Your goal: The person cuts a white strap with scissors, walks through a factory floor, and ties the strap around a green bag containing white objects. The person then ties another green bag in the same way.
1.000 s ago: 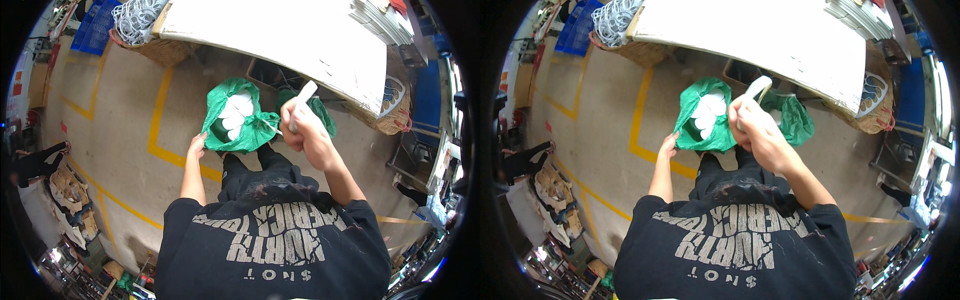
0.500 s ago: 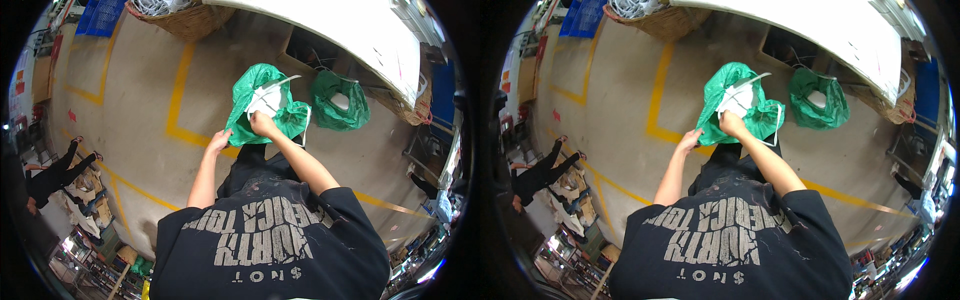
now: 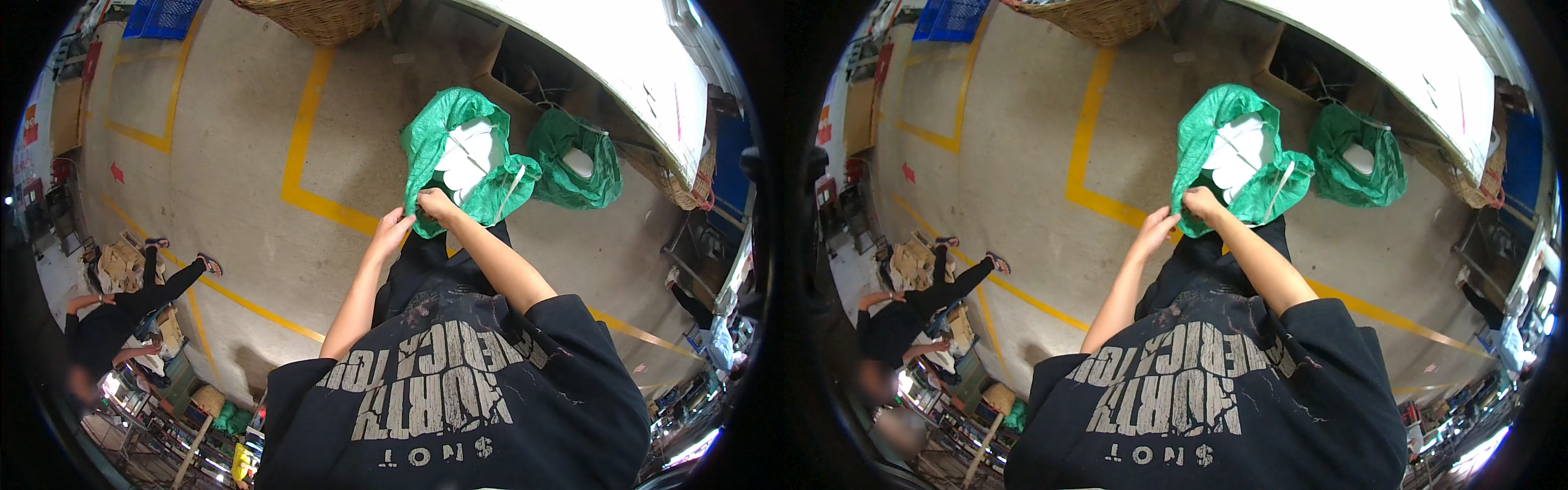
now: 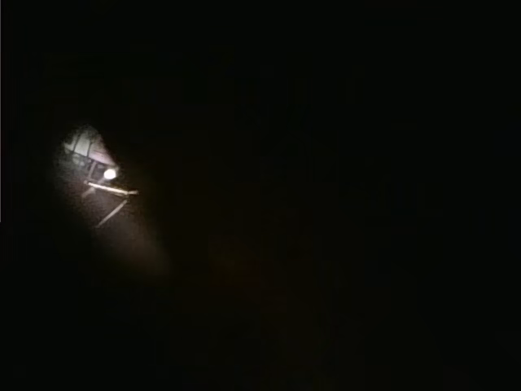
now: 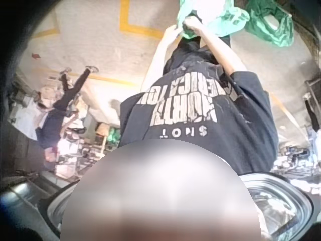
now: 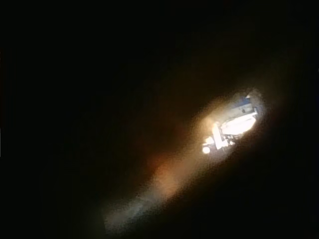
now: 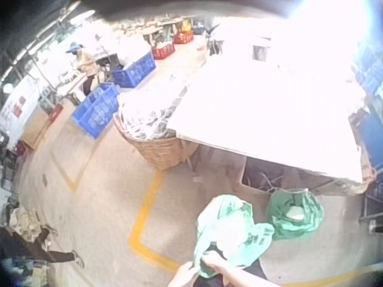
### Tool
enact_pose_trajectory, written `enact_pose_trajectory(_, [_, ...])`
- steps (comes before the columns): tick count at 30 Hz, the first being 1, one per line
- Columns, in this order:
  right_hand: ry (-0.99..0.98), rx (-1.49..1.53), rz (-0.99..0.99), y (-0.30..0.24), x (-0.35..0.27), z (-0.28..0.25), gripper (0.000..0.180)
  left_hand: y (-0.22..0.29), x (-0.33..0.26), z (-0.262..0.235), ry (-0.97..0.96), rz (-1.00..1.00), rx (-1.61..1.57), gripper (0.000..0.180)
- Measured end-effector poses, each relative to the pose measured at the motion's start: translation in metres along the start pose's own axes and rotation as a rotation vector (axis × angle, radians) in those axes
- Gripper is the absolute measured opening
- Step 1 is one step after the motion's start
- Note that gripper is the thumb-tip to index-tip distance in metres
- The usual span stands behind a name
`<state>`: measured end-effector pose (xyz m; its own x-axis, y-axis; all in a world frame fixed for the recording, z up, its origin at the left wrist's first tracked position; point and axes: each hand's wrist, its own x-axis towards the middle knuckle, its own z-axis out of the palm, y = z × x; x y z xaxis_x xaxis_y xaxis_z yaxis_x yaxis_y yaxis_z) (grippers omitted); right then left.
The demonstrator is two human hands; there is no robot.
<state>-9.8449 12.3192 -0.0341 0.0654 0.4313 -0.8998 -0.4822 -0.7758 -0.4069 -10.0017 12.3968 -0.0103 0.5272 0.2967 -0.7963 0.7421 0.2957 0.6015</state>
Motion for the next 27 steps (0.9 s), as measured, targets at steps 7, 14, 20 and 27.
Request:
enact_pose_trajectory(7, [-0.025, 0.086, 0.024, 0.002, 0.011, 0.01, 0.037, 0.015, 0.0, 0.001, 0.353, 0.178, 0.184, 0.027])
enact_pose_trajectory(14, [-0.104, -0.299, -0.061, -0.002, 0.001, 0.001, 0.038, 0.026, 0.014, 0.003, 0.391, 0.28, 0.478, 0.008])
enact_pose_trajectory(20, [0.111, -0.82, -0.466, -0.06, -0.064, -0.077, 0.035, 0.038, -0.017, -0.041, 0.104, 0.103, 0.597, 0.011])
enact_pose_trajectory(27, [0.593, -0.856, -0.847, -0.091, -0.107, -0.19, 0.023, 0.152, -0.135, -0.094, -0.503, 0.081, 0.15, 0.011])
